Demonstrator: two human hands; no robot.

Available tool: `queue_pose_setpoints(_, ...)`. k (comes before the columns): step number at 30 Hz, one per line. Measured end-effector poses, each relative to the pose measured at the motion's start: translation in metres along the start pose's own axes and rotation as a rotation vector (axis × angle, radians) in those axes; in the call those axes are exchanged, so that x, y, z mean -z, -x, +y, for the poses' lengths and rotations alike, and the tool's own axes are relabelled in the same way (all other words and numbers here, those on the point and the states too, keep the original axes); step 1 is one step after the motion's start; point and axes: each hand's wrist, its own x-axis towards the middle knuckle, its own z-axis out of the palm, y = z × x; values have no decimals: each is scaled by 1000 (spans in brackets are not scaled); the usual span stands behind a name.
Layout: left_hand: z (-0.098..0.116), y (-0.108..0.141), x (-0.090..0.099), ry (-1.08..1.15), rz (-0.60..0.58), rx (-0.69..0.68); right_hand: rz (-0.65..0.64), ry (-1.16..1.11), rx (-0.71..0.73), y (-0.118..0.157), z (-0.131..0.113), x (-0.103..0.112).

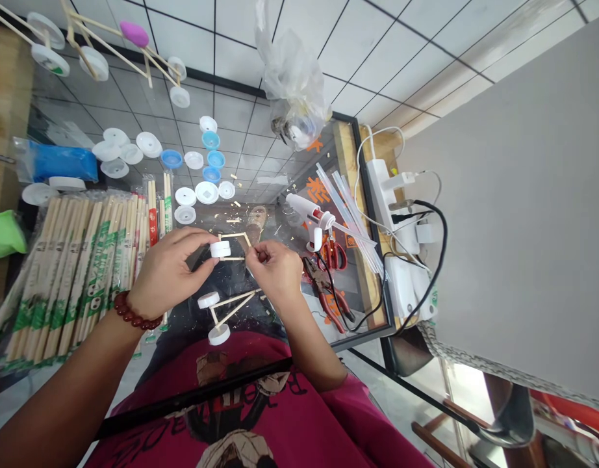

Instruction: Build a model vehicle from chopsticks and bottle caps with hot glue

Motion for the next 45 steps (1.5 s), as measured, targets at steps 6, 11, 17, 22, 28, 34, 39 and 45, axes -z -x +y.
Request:
queue_pose_setpoints(6, 0, 0, 0, -14, -3, 4, -26, 11, -11, 1, -4, 1)
queue_pose_setpoints(11, -2, 1, 0, -15, 3, -21, -52, -94, 39, 1, 3, 5)
queue_pose_setpoints(17, -2, 1, -1, -19, 13, -40, -119, -260, 437, -4, 24, 14)
queue_pose_setpoints(22, -3, 1, -2, -12, 18, -31, -247, -239, 511, -9, 25, 13)
queue_pose_setpoints(28, -4, 2, -2, -9, 18, -35, -289, -255, 505, -14, 19, 8)
queue_pose_setpoints(34, -3, 1, -1, -10, 16, -30, -249, -291, 517, -15, 19, 4)
queue_pose_setpoints(39, -2, 1, -1, 3, 1, -12, -242, -299, 521, -14, 19, 3)
queue_pose_setpoints(45, -2, 2, -1, -5, 3, -12, -252, -287, 514, -14, 18, 3)
